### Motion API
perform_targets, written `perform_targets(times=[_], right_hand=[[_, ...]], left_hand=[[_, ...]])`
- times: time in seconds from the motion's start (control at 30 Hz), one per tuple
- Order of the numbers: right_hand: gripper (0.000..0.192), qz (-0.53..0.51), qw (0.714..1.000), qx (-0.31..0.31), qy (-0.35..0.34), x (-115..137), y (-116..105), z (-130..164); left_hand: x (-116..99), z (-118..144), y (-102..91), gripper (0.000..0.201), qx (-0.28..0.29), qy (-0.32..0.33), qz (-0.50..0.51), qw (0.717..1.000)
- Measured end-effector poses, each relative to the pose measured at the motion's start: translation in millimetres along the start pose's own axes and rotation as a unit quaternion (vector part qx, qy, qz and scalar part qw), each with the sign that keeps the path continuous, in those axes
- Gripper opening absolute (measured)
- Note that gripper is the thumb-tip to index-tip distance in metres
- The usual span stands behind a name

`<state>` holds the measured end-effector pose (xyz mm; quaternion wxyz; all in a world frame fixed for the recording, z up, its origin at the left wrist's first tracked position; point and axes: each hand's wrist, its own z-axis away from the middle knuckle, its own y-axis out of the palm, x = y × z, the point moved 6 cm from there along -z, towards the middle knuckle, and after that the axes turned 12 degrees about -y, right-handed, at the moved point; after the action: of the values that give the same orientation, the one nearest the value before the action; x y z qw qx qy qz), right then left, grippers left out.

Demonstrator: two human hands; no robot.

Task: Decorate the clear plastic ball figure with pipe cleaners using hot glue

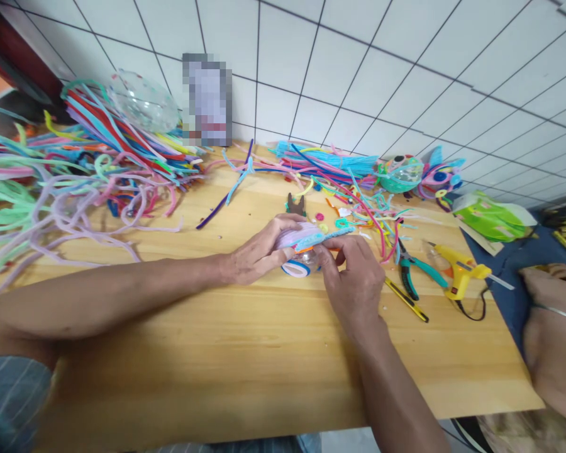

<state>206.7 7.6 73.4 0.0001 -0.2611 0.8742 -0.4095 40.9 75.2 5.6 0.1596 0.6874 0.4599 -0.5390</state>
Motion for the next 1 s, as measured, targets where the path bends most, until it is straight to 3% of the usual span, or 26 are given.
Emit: perform_targets(times=[0.6, 0.87, 1.0], right_hand=[[0.015, -0.002, 1.0, -0.006, -0.018, 5.2, -1.8, -1.2], [0.006, -0.034, 0.998, 0.044, -0.008, 1.1, -1.9, -0.2], [0.009, -0.038, 0.995, 0.071, -0.053, 10.3, -6.2, -2.6]], left_hand=[[1.3, 0.7, 0.6, 0.047, 0.016, 0.017, -0.01, 1.0], [3.1, -0.3, 0.0, 0.05, 0.009, 0.003, -0.009, 1.0], [4.9, 0.4, 0.2, 0.051, 0.003, 0.002, -0.01, 1.0]])
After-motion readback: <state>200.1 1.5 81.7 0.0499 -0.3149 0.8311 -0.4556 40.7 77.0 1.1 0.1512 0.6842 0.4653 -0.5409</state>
